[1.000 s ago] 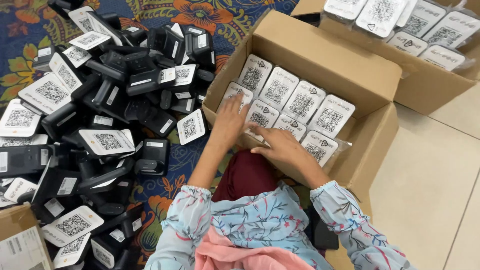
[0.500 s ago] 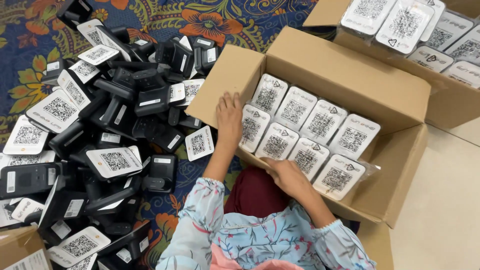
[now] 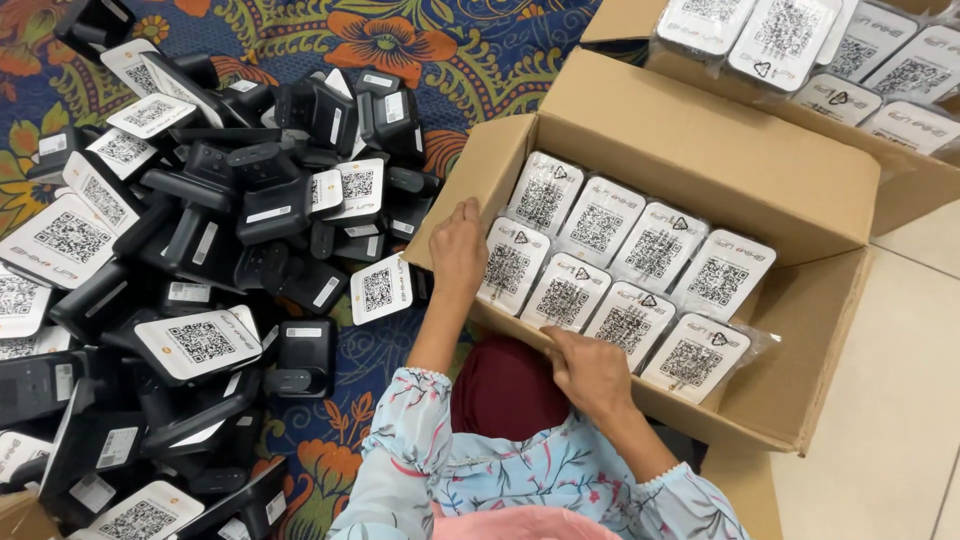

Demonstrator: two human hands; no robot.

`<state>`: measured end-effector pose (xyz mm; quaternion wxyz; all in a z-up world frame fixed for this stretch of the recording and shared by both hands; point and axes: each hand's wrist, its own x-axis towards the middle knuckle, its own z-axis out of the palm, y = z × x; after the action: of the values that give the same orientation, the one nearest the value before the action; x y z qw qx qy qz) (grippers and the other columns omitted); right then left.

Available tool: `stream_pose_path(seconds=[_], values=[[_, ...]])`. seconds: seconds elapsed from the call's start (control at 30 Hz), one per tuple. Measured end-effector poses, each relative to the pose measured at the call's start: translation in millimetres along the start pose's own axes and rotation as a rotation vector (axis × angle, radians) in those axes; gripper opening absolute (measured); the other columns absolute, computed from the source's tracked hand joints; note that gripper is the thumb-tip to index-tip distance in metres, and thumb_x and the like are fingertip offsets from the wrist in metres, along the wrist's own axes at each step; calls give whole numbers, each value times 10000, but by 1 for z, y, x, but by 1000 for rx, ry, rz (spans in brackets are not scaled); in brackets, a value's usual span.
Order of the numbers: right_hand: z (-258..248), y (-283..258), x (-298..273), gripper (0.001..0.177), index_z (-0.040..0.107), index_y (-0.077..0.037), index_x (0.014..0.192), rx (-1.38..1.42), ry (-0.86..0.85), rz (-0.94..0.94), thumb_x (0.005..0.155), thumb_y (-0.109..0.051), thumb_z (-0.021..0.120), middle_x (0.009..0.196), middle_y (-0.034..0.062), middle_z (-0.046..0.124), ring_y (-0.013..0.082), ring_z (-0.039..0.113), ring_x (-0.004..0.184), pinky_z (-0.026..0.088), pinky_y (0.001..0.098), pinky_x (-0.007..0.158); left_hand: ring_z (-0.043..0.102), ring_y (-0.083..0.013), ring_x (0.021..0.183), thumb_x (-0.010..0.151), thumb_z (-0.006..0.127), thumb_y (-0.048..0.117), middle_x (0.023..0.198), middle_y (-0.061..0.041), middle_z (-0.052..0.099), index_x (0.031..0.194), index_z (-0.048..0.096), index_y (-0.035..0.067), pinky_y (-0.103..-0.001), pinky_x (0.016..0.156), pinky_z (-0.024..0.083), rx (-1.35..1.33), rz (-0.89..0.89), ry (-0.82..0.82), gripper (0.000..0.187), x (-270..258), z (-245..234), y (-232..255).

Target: The person packs small electronic devices with QR code labels into plastic bags and places them into cardboard boxes.

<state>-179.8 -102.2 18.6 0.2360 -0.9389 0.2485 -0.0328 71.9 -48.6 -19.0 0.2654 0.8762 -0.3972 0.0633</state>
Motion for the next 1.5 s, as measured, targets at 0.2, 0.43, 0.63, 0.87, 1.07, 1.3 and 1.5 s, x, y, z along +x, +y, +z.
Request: stream_pose_path(seconds=[0.2, 0.43, 0.63, 0.87, 1.07, 1.3, 1.5], values=[[-14, 22, -7, 263, 759, -179, 1106, 69, 43, -70, 853, -241, 723, 795, 76, 772, 266, 730, 622, 580, 410, 604, 711, -397, 877, 898, 675, 21, 1016, -219, 735, 1126, 662, -25, -461, 797, 563, -29, -12, 83, 233, -1, 2, 14], [-8, 26, -8, 250, 767, -153, 1078, 24, 101, -136, 841, -222, 722, 848, 78, 787, 255, 722, 597, 571, 396, 551, 727, -378, 935, 865, 694, 95, 1077, -240, 728, 1188, 662, -48, -435, 850, 573, -69, 70, 190, 354, -10, 15, 5], [10, 10, 26, 225, 762, -147, 1079, -28, 119, -97, 868, -198, 704, 834, 74, 785, 240, 707, 554, 573, 383, 547, 697, -422, 885, 954, 700, 236, 946, -254, 732, 1300, 672, 83, -491, 811, 533, -90, -116, -139, 379, 34, 8, -20], [17, -4, 33, 263, 760, -126, 1064, -20, 217, -126, 813, -198, 723, 769, 112, 756, 286, 687, 548, 564, 417, 555, 679, -454, 922, 946, 597, 353, 1004, -266, 713, 1340, 640, 135, -519, 824, 523, -300, -54, -204, 452, 47, 48, -64], [25, -7, 27, 186, 765, -135, 1014, 17, 120, -144, 846, -165, 691, 741, 104, 752, 265, 680, 514, 565, 407, 539, 670, -470, 971, 1035, 534, 364, 1023, -267, 718, 1317, 652, 125, -548, 882, 513, -227, -112, -233, 388, 14, 39, -83], [38, -27, 57, 204, 763, -131, 993, 44, 151, -274, 798, -146, 705, 725, 100, 743, 275, 688, 560, 562, 420, 562, 678, -475, 931, 1025, 534, 357, 963, -272, 716, 1297, 673, 138, -546, 845, 521, -172, -279, -157, 375, 3, -17, -101], [51, -39, 65, 122, 708, -91, 956, -60, 121, -276, 851, -147, 685, 721, 79, 717, 244, 665, 527, 550, 406, 531, 709, -424, 940, 1095, 517, 411, 972, -203, 744, 1206, 675, 64, -515, 838, 541, 133, -335, -221, 397, 4, -19, -101]])
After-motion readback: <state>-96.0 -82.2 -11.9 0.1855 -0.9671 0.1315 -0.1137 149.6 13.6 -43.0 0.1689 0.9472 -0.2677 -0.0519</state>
